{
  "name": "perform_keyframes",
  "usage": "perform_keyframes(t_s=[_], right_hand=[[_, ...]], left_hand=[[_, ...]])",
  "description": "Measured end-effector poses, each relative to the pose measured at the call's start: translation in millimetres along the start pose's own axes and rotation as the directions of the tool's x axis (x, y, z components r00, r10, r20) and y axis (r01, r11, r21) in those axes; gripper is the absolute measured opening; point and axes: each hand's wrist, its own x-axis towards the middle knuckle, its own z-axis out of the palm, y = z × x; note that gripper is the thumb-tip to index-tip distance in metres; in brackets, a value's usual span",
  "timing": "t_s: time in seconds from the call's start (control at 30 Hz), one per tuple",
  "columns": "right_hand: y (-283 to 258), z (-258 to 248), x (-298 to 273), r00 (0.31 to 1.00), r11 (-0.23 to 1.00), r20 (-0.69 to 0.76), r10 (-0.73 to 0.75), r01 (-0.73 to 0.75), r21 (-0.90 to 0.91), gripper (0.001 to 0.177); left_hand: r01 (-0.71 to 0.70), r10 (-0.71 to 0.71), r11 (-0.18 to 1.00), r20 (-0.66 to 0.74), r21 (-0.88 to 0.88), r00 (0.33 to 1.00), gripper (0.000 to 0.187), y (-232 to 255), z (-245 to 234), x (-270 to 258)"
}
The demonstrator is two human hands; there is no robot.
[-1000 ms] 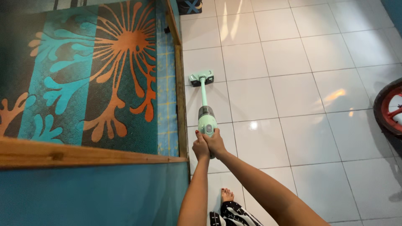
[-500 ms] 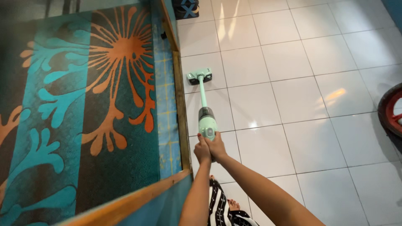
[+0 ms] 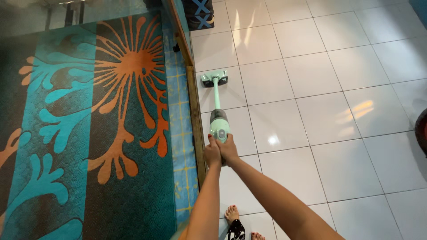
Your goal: The person vacuums a tiled floor by hand, moving the vacuum head across the surface while walking forward.
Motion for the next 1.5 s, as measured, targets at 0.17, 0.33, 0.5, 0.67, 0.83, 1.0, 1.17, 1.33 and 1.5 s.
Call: perform_keyframes(t_s=[0.17,0.33,0.5,0.67,0.83,1.0,1.17,1.33,1.5], right_hand=[[-13.1,-1.6,37.7,0.997,0.996,0.016,-0.069,0.068,0.06,0.058],[-18.2,-10.1,71.9,0.999,0.999,-0.014,-0.047,0.046,-0.018,0.052],[-2.4,-37.5,68.2,0.995,0.995,-0.048,-0.086,0.083,-0.058,0.049],[14.0,-68.0,32.5,0.996,0.986,-0.052,-0.079,0.07,-0.154,0.056],[20.0,-90.5,-16.9,0.998,0.997,-0.058,-0.026,0.022,-0.08,0.058],[40.0,-109.2,-71.8,0.995,0.995,-0.101,0.019,-0.029,-0.095,0.059],[75.5,-118.1,-122.7,0.992,1.0,-0.123,0.008,-0.011,-0.023,0.059],[92.6,-126.6,-166.9,0.988,0.998,-0.151,0.011,-0.021,-0.066,0.056],[78.2,-134.0,-211.2,0.983,0.993,-0.152,0.099,-0.107,-0.05,0.058]], left_hand=[[0.02,-0.018,0.997,0.028,-0.078,0.999,0.088,33.3,10.2,15.7],[0.015,-0.011,0.995,0.046,-0.097,0.999,0.086,51.7,26.2,27.5],[0.06,-0.053,0.99,0.056,-0.127,0.997,0.085,41.2,58.0,10.4],[0.093,-0.072,0.979,0.115,-0.181,0.991,0.088,14.0,73.8,-26.9],[0.07,-0.049,0.987,0.146,-0.141,0.988,0.09,-7.1,80.8,-65.5],[0.073,-0.056,0.992,0.163,-0.099,0.985,0.091,-36.0,72.2,-116.9],[0.046,-0.037,0.998,0.158,-0.053,0.987,0.091,-68.4,54.9,-162.5],[0.043,-0.037,0.999,0.187,-0.028,0.982,0.092,-81.4,36.2,-201.4],[0.049,-0.037,0.998,0.2,-0.051,0.979,0.088,-78.1,17.7,-234.5]])
